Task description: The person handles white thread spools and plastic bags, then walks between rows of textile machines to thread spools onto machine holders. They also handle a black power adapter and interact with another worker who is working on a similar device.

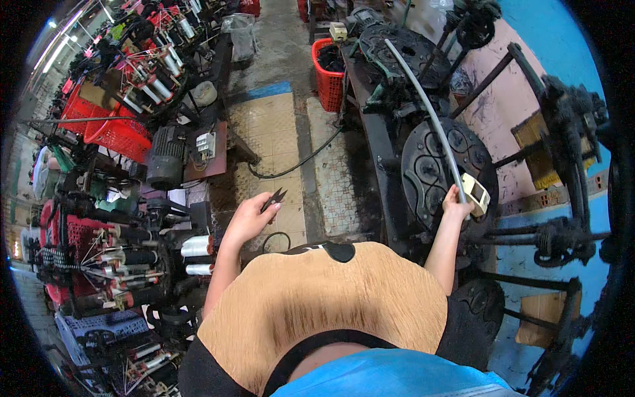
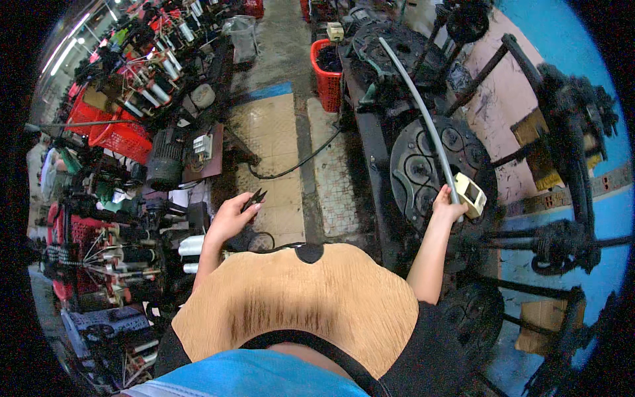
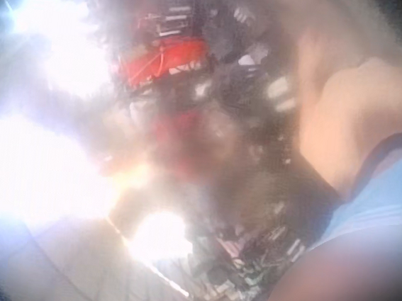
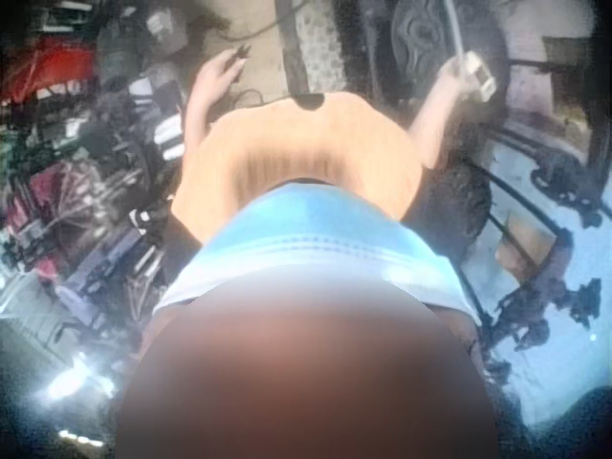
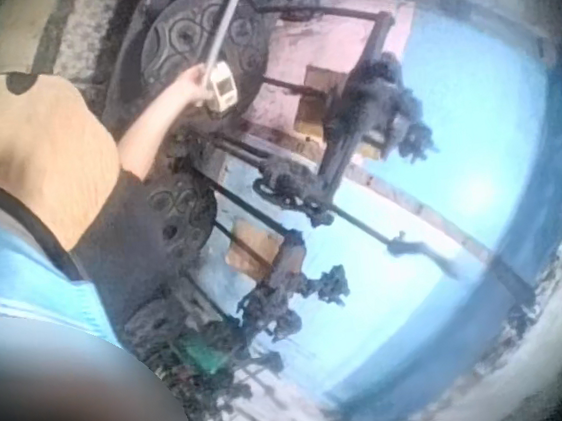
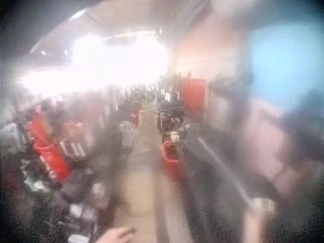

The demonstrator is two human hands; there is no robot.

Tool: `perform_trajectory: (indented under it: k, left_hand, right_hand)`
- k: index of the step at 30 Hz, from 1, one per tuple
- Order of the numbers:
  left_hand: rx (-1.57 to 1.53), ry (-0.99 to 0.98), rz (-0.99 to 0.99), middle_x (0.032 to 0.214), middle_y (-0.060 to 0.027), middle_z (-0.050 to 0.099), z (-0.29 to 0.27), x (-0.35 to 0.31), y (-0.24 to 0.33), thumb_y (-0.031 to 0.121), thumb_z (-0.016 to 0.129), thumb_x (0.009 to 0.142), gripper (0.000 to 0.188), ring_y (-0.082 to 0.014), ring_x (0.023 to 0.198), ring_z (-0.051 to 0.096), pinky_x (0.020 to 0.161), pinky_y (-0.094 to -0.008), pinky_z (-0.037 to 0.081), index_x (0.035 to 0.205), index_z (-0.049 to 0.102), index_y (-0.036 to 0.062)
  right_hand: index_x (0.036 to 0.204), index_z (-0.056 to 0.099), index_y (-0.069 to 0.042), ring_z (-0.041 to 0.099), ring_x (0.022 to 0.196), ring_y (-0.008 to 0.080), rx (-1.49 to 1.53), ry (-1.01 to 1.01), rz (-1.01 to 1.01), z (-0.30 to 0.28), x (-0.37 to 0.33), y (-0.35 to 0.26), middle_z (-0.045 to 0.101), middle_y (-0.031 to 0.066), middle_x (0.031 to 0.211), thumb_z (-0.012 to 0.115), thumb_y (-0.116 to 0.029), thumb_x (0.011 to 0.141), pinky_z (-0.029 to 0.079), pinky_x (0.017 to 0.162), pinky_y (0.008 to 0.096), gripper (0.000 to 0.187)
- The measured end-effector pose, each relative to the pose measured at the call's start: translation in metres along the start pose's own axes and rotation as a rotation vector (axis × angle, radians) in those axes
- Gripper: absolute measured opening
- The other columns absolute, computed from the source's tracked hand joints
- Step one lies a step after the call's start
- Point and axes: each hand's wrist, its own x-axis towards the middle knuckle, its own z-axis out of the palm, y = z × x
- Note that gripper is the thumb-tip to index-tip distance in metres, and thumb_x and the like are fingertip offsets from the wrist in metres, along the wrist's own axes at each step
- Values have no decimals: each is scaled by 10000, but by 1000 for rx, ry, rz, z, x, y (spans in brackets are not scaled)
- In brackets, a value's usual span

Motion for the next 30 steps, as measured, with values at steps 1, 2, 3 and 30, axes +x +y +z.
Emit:
perform_trajectory:
  k: [1,2,3,30]
  left_hand:
    - [34,-28,11,690,-91,614,-1,18,0,210,615,910,232,-167,617,586,606,-327,466,1014,616,3]
    - [76,-62,-12,695,-105,620,-2,35,0,221,614,910,242,-189,619,598,611,-343,470,1018,617,5]
    - [80,-70,40,697,-113,620,-5,51,-2,229,612,909,250,-204,624,606,615,-354,472,1021,618,6]
    - [-253,-492,411,880,-65,663,-311,598,-50,190,521,970,261,-167,786,642,728,-318,525,1155,573,12]
  right_hand:
    - [1075,583,14,611,817,262,-24,-59,32,-3,-6,2,611,154,972,516,-436,876,583,766,402,496]
    - [1111,579,14,614,906,266,27,-71,16,-6,-14,3,605,155,1037,547,-392,884,578,826,409,466]
    - [1158,570,19,608,1015,274,55,-109,-12,-5,-25,5,595,155,1126,569,-301,906,563,892,413,407]
    - [1292,481,41,603,1080,235,-1172,-1617,361,387,-233,676,607,180,1232,296,-444,1034,466,925,358,580]
